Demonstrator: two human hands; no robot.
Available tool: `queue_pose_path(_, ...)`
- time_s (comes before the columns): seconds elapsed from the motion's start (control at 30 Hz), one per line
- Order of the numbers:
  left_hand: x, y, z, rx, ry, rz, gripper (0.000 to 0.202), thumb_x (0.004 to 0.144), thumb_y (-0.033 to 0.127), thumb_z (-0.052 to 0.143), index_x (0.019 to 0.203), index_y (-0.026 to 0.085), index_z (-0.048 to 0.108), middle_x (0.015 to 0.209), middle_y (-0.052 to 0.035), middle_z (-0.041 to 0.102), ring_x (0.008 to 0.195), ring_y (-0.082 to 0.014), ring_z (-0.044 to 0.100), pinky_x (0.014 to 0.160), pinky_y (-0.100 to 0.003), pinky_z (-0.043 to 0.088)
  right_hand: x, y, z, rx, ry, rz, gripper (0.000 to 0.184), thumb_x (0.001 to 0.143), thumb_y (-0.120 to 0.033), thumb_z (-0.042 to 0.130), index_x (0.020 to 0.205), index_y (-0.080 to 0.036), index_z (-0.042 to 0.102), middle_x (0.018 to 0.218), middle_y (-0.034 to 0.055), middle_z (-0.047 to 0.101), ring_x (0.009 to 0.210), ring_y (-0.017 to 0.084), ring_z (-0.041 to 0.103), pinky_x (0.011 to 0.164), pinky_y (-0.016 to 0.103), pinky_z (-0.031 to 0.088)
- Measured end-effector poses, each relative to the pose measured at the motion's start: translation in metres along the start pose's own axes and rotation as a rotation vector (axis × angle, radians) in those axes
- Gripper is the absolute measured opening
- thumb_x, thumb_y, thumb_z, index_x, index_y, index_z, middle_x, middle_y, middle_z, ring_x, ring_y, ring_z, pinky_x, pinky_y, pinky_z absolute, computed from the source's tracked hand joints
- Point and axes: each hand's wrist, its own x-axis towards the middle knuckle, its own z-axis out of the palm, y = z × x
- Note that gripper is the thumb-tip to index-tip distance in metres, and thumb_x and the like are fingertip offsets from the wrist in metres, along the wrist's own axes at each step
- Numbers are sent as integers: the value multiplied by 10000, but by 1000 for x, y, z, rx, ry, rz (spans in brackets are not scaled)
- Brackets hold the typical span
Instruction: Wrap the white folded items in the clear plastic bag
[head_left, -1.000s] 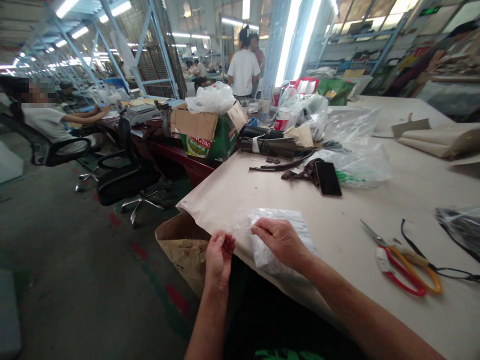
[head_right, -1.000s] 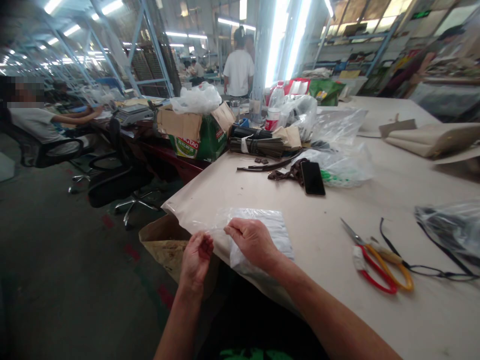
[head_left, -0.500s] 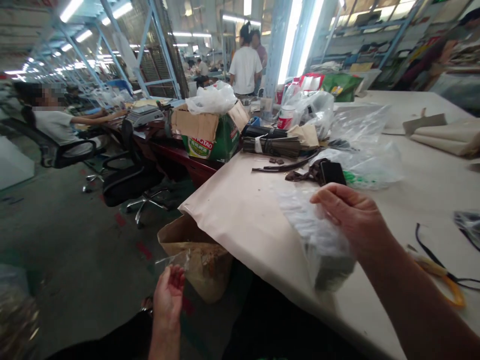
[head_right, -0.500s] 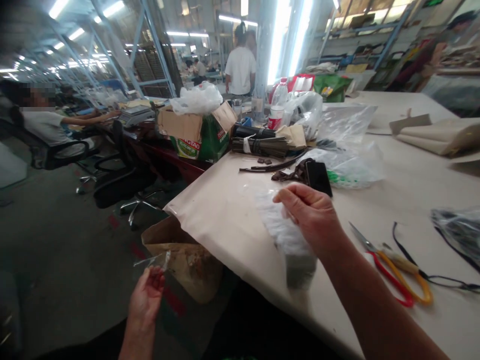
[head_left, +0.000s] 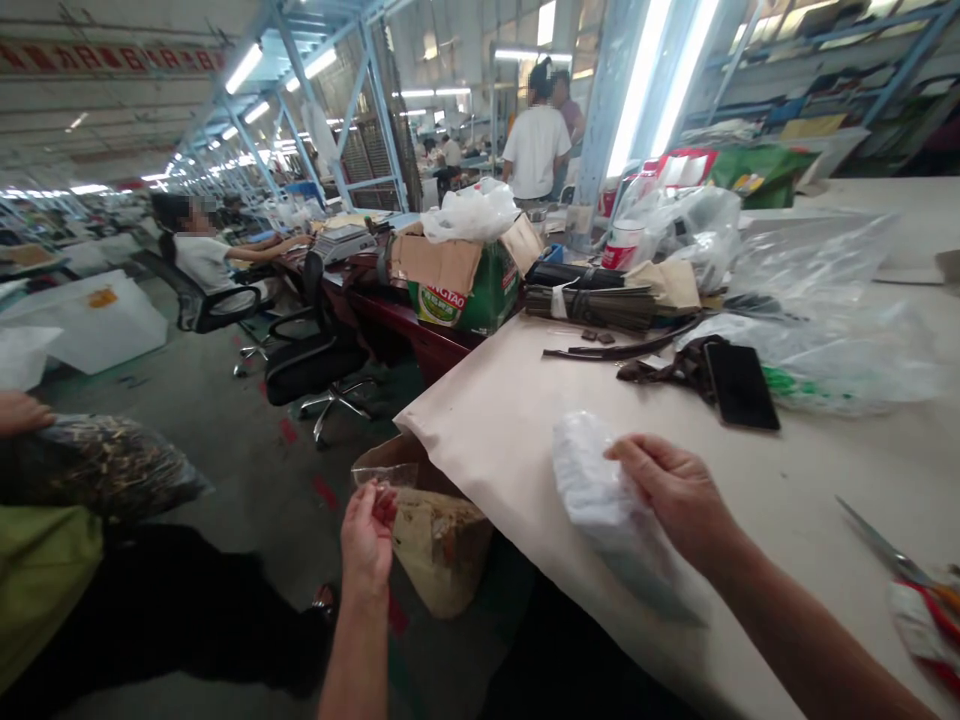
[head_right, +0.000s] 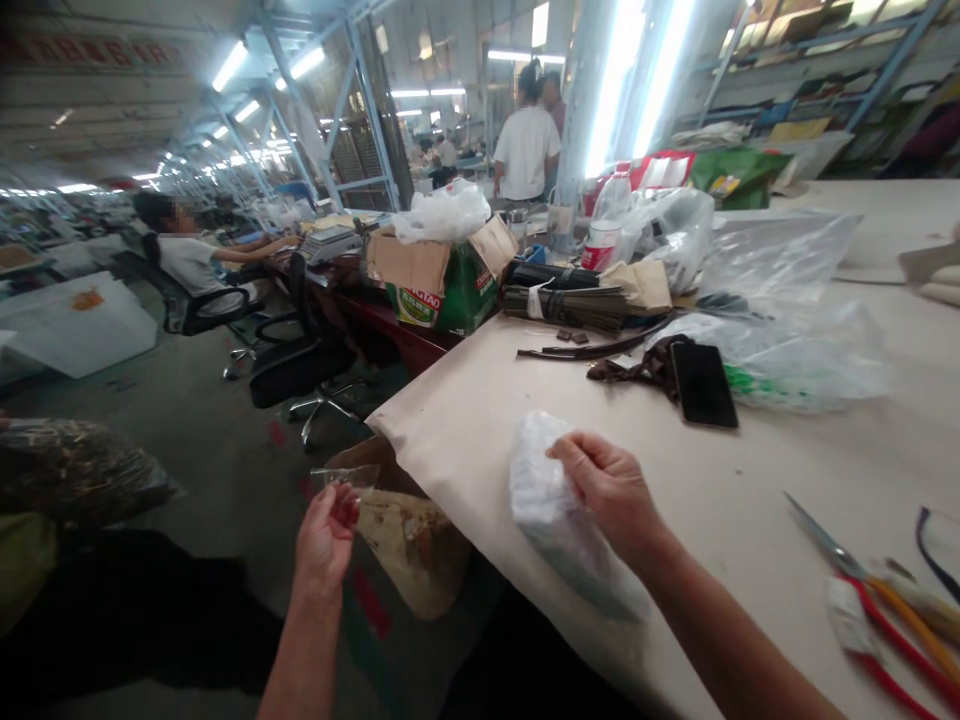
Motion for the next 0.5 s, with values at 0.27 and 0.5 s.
queue_pose_path(0.27, 76, 42, 46, 299, -22, 484, 300, 752, 376, 709, 959, 169, 641, 864, -20, 704, 727, -121, 674, 648, -217, 522, -7, 41, 40, -429, -367, -326, 324, 961, -381, 481, 717, -199, 591, 559, -30, 550, 530, 108, 506, 571, 248, 384)
queue_pose_path(0.5, 141, 51, 91, 630, -38, 739, 277, 796, 420, 623, 925, 175, 636, 793, -16, 675, 721, -161, 654, 704, -288, 513, -3, 47, 29, -443, -421, -324, 339, 986, -377, 455, 727, -202, 585, 567, -32, 565, 526, 104, 529, 555, 231, 392)
